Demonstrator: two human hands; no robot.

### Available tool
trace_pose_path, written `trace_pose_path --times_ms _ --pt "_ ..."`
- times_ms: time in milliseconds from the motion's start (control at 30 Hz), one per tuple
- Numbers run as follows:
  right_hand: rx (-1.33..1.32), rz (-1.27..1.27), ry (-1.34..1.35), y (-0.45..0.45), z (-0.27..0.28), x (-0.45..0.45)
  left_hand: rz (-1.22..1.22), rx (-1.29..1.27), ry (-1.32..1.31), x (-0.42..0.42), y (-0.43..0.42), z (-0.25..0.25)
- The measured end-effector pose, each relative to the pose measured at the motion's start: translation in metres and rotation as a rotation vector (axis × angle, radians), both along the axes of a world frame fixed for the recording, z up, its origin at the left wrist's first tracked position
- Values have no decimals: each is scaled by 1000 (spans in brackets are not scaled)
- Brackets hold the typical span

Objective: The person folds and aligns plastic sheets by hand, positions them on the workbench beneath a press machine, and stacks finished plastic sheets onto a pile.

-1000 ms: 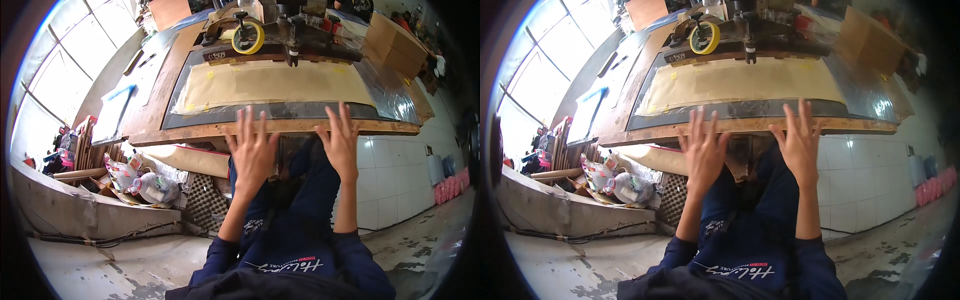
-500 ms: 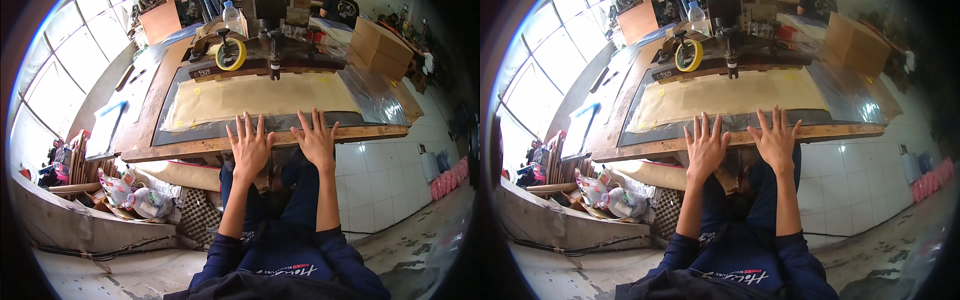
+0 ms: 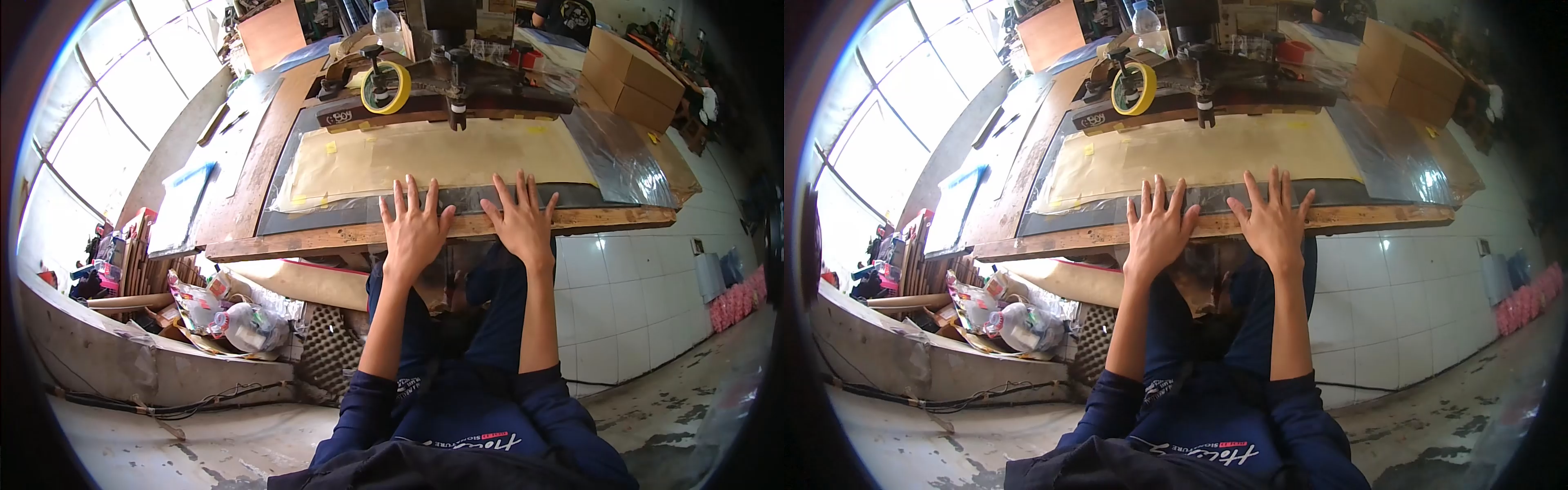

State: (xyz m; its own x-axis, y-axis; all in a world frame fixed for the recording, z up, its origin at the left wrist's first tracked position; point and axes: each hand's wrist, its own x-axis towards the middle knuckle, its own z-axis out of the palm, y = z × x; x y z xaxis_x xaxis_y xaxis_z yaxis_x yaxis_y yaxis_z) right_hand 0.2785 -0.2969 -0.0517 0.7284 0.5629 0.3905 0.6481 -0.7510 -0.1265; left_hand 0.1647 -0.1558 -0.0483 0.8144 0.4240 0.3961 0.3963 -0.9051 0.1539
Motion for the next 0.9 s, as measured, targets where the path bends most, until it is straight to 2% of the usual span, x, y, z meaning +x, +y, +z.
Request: trace_pose_path --times_ms 633,800,900 --pt "22 -18 77 6 4 2 -8 -69 22 3 8 8" --pt "34 -10 63 5 4 2 -71 -208 -47 0 13 16" --pt "49 -17 16 4 5 0 -23 -140 -80 -4 18 20"
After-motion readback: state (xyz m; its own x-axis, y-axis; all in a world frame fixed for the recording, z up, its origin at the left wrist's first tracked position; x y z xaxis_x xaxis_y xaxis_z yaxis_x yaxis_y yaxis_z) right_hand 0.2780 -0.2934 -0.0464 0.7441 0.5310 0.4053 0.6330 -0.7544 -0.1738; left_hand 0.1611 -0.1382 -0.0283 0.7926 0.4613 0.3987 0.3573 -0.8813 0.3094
